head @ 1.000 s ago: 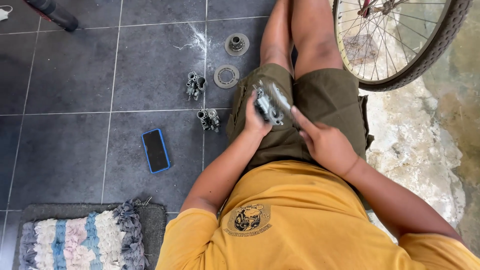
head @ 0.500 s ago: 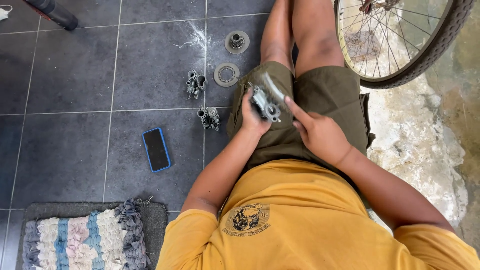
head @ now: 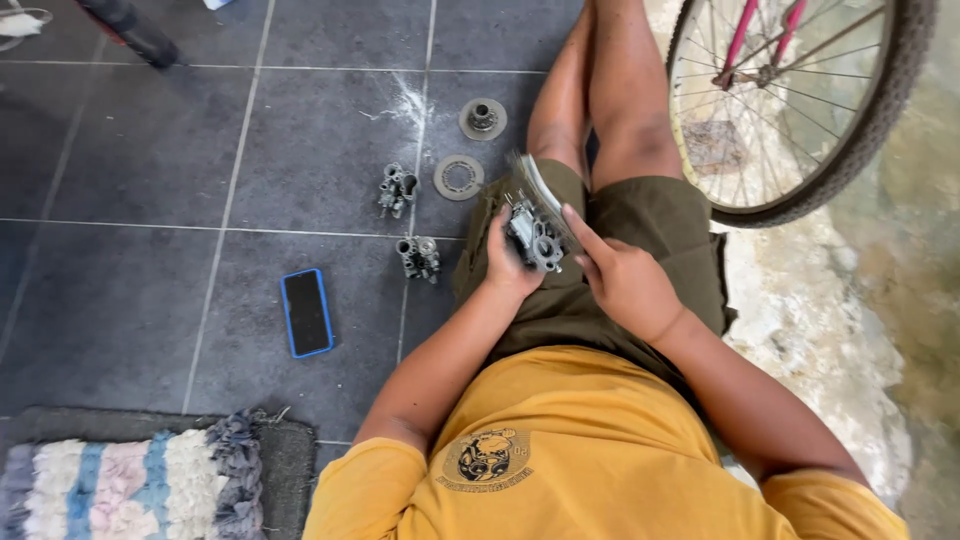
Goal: Cleaning a motorcycle carburetor body using a wire brush to remove dirt and oxidation while sitting on the floor.
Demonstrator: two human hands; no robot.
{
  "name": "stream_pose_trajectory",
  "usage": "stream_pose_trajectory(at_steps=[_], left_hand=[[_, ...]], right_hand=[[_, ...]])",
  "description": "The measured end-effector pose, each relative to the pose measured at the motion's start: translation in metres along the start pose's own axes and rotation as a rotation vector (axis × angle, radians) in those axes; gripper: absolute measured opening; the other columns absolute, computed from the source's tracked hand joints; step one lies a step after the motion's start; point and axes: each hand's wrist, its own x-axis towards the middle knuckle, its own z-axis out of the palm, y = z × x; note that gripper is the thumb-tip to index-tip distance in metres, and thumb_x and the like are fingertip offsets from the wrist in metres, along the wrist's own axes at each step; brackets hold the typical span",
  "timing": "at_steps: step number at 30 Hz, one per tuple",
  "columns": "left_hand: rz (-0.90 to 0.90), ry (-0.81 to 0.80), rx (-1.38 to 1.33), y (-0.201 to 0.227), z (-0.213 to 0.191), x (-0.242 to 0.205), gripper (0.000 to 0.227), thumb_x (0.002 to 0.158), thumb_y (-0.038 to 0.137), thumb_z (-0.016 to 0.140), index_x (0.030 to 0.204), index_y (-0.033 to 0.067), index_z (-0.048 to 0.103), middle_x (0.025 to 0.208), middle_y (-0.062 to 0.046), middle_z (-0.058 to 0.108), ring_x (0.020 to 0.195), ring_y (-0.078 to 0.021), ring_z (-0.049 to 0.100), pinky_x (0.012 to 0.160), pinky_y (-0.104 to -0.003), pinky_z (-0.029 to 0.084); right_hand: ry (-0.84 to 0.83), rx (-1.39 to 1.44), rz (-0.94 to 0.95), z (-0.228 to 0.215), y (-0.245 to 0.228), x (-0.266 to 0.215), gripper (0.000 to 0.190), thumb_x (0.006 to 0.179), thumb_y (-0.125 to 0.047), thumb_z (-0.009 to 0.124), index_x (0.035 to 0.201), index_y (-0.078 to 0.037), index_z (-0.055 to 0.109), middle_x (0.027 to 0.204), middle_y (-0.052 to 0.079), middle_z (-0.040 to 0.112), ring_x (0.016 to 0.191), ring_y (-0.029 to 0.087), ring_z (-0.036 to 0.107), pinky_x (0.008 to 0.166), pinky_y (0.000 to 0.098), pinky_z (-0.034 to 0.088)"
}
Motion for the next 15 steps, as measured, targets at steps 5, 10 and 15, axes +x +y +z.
stream_pose_trajectory(at_steps=[5,10,15], left_hand=[[-0.009,0.003,0.040,0.007,0.002,0.001,0.056,0.085,0.052,0.076,0.119,0.0073,0.073,0.118,-0.017,0.073,0.111,-0.0369,0.068,0.104,-0.053,0.052],[-0.066,0.026,0.056,-0.012,-0.008,-0.001,0.061,0.082,0.052,0.079,0.119,0.0054,0.072,0.117,-0.018,0.073,0.108,-0.0379,0.069,0.103,-0.054,0.053],[-0.046,-0.014,0.041,0.000,0.006,-0.012,0.054,0.080,0.051,0.078,0.114,0.0089,0.075,0.116,-0.015,0.074,0.110,-0.0362,0.068,0.106,-0.053,0.051]], right_hand=[[-0.089,-0.062,0.035,-0.003,-0.006,-0.044,0.056,0.102,-0.021,0.050,0.158,-0.022,0.045,0.080,0.016,0.069,0.059,0.034,0.071,0.048,0.0431,0.059],[0.026,-0.164,0.010,0.013,0.006,-0.015,0.054,0.102,-0.027,0.052,0.155,-0.021,0.049,0.082,0.018,0.066,0.059,0.042,0.069,0.048,0.0533,0.056],[0.011,-0.080,0.049,0.002,0.000,-0.023,0.056,0.105,-0.016,0.050,0.161,-0.021,0.046,0.082,0.018,0.067,0.059,0.037,0.069,0.048,0.0440,0.057]])
